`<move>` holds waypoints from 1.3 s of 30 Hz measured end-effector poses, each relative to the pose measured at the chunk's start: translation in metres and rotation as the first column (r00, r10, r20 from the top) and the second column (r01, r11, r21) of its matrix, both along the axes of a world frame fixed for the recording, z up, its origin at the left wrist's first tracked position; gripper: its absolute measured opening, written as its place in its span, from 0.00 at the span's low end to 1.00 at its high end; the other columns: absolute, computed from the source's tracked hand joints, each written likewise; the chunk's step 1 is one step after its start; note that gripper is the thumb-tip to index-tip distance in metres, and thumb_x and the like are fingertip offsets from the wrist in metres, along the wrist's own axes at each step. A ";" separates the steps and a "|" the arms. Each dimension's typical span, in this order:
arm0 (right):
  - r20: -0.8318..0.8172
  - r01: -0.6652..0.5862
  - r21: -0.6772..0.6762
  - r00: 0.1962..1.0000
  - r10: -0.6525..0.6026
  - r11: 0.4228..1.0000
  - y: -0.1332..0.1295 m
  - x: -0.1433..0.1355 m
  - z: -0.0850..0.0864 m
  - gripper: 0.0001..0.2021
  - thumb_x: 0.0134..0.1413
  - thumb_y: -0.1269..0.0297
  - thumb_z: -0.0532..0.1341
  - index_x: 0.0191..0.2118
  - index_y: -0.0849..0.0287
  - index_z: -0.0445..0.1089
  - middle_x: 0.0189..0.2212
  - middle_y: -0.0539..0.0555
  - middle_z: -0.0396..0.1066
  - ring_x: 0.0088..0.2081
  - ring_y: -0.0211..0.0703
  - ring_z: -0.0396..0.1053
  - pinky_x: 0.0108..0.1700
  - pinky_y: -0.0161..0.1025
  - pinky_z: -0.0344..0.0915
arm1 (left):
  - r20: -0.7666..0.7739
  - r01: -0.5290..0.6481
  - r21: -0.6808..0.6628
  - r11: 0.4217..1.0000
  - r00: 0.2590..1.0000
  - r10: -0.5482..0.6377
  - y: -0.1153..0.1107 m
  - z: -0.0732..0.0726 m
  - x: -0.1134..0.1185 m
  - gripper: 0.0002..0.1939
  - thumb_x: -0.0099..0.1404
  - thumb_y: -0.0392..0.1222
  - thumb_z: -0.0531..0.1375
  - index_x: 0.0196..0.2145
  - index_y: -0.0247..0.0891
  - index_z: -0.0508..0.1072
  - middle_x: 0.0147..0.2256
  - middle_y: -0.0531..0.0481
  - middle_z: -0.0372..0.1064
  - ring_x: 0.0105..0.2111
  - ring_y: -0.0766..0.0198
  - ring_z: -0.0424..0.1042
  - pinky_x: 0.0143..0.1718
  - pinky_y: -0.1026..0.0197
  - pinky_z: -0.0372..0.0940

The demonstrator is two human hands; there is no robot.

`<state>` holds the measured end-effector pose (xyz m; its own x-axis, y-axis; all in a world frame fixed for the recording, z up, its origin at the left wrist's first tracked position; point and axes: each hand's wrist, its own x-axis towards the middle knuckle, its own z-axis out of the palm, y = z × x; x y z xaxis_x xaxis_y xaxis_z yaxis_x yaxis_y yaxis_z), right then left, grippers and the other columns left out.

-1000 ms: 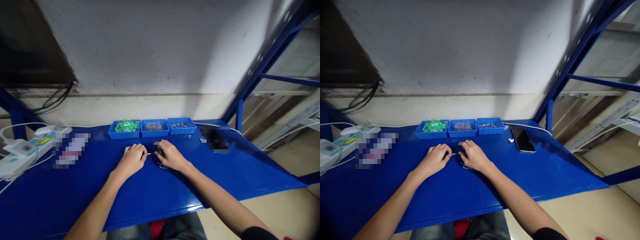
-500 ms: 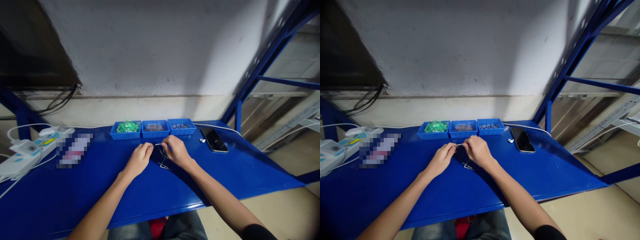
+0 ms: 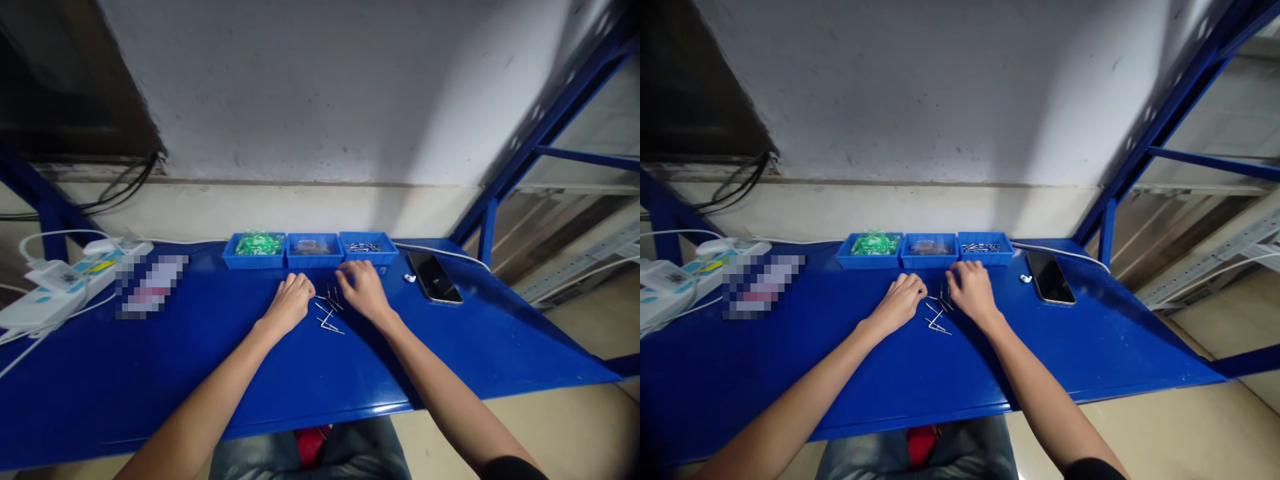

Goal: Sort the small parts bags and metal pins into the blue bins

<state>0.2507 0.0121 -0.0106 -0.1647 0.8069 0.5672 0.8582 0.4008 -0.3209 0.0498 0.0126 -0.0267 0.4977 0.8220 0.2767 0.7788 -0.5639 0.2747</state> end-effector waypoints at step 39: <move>0.118 -0.031 0.030 0.993 0.027 0.999 -0.003 0.002 0.001 0.14 0.60 0.58 0.51 0.45 0.59 0.67 0.38 0.58 0.68 0.40 0.46 0.64 0.42 0.40 0.59 | 0.056 0.034 -0.007 0.999 0.998 -0.033 -0.006 0.003 -0.014 0.13 0.69 0.41 0.46 0.32 0.39 0.68 0.36 0.49 0.68 0.39 0.59 0.63 0.40 0.57 0.57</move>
